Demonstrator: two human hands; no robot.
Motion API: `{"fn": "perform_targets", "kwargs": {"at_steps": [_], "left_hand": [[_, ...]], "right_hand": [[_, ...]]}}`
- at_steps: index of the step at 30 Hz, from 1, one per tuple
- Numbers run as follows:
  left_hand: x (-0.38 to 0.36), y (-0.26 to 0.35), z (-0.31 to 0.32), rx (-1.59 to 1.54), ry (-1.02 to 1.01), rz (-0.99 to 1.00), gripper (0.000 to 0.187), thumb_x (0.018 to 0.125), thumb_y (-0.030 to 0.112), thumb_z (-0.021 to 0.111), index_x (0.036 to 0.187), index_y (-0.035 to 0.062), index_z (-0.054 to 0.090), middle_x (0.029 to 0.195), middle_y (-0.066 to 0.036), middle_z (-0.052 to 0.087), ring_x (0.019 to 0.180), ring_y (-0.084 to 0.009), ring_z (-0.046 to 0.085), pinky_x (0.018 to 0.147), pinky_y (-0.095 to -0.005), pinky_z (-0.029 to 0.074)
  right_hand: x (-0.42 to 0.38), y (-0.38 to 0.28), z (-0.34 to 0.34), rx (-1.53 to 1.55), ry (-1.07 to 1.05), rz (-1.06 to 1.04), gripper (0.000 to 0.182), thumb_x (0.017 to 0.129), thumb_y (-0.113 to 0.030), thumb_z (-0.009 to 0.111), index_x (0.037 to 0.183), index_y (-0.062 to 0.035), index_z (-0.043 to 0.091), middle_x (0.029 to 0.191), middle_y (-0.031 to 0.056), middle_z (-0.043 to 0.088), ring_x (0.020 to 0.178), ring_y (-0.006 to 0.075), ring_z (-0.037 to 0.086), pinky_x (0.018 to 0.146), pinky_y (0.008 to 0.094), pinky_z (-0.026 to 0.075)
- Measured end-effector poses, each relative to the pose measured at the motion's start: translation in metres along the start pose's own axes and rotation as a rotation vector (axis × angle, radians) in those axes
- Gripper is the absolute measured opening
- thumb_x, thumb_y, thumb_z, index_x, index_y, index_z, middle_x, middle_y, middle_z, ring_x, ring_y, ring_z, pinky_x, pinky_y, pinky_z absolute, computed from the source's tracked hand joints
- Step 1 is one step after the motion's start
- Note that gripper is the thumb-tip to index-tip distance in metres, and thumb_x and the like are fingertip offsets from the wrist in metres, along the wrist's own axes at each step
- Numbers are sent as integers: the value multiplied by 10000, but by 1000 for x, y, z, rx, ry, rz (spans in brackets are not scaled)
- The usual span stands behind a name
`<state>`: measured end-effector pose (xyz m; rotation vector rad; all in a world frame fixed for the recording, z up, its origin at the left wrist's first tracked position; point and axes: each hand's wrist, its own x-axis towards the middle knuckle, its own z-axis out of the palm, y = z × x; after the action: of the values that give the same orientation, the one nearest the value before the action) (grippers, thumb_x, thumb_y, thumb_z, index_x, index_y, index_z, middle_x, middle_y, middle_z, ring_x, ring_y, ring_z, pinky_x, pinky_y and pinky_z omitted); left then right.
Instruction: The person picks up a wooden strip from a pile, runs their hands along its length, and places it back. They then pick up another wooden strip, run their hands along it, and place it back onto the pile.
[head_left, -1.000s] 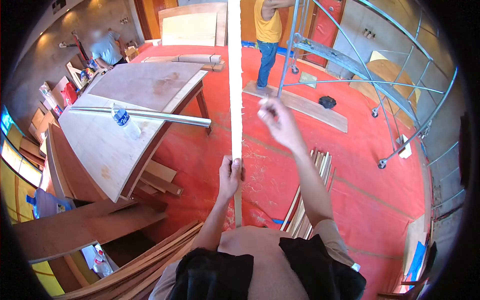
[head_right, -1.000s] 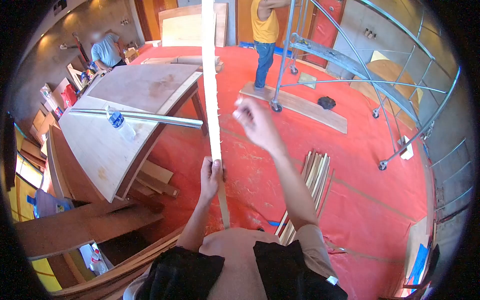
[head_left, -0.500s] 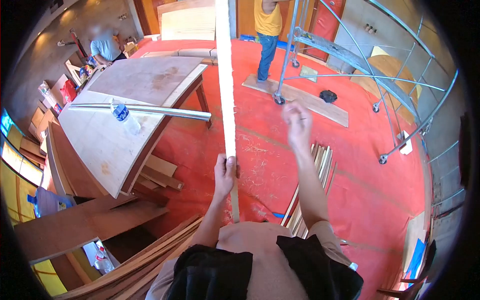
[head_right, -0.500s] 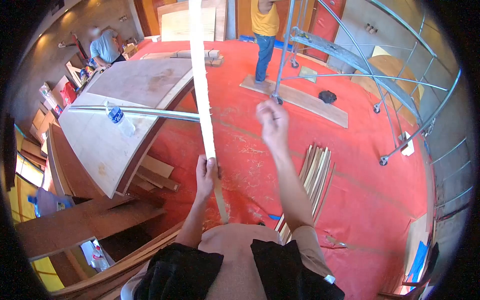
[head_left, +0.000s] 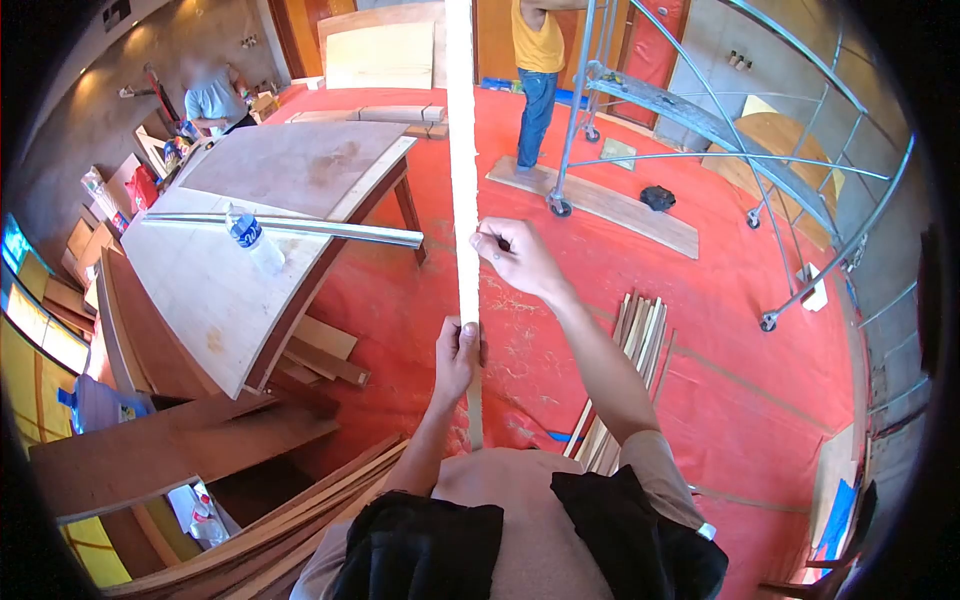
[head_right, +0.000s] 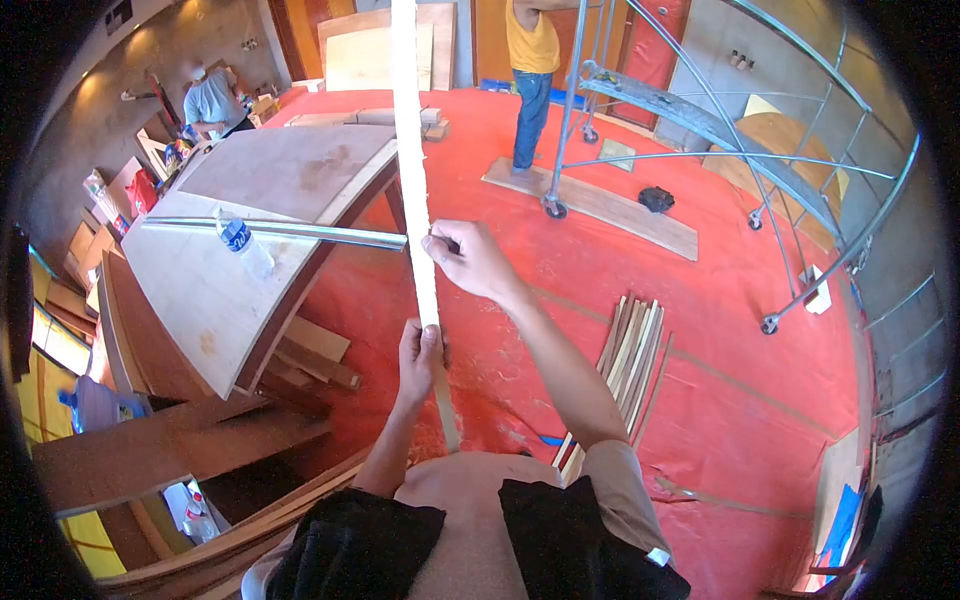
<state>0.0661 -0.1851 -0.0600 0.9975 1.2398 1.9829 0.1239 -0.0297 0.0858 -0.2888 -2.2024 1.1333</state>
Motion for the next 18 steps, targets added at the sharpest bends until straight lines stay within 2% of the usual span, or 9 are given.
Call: {"fn": "perform_targets", "kwargs": {"at_steps": [4, 7, 10, 13, 14, 15, 17, 18], "left_hand": [[-1, -2, -4, -6, -1, -2, 226, 1042, 303, 459, 971, 89, 441, 815, -32, 538, 600, -92, 506, 510, -263, 445], [-3, -2, -4, -9, 4, 7, 221, 1042, 299, 461, 969, 91, 446, 803, -29, 535, 600, -90, 506, 509, -261, 442], [-5, -3, -1, 5, -1, 24, 225, 1041, 301, 463, 964, 90, 453, 779, -26, 532, 592, -89, 504, 504, -260, 439], [-6, -13, -6, -2, 34, 36, 212, 1042, 265, 466, 969, 66, 474, 758, -24, 531, 579, -79, 497, 489, -254, 432], [-8, -17, -8, -8, 53, 37, 205, 1042, 246, 468, 973, 54, 483, 752, -24, 531, 574, -74, 494, 483, -250, 430], [-9, -19, -12, -13, 86, 20, 207, 1042, 251, 468, 973, 56, 483, 751, -22, 530, 574, -74, 494, 485, -250, 429], [-15, -19, -26, -16, 142, -22, 212, 1042, 260, 468, 974, 60, 485, 748, -18, 528, 574, -74, 494, 489, -250, 427], [-15, -13, -27, -28, 139, -38, 222, 1042, 277, 468, 987, 63, 485, 748, -11, 523, 574, -75, 491, 497, -252, 426]], "right_hand": [[3, 0, 2, 29, -7, 53, 236, 954, -139, 589, 771, 9, 573, 614, -43, 425, 579, 48, 359, 503, 277, 303], [2, -1, 4, 61, -12, 6, 230, 952, -131, 576, 770, 11, 571, 615, -45, 413, 577, 50, 344, 506, 272, 302], [1, 12, 13, 95, 94, -59, 208, 942, -108, 559, 761, -6, 567, 612, -44, 434, 556, 51, 363, 494, 268, 302], [-6, -1, 19, 622, 346, 169, 195, 906, -79, 491, 731, -31, 565, 560, -41, 429, 506, 51, 379, 449, 261, 273], [-1, -2, 4, 877, 437, 87, 174, 903, -90, 486, 740, -70, 544, 565, -62, 402, 486, 46, 378, 441, 245, 263], [3, 6, -17, 963, 432, -125, 203, 918, -103, 483, 719, -85, 521, 562, -74, 375, 471, 48, 350, 442, 236, 249], [2, -9, -37, 713, 461, -101, 305, 965, -203, 526, 684, -85, 513, 563, -59, 406, 475, 63, 369, 453, 256, 276], [-1, -7, -34, 522, 369, -20, 329, 973, -238, 538, 691, -71, 512, 569, -50, 423, 484, 69, 383, 459, 263, 287]]}}
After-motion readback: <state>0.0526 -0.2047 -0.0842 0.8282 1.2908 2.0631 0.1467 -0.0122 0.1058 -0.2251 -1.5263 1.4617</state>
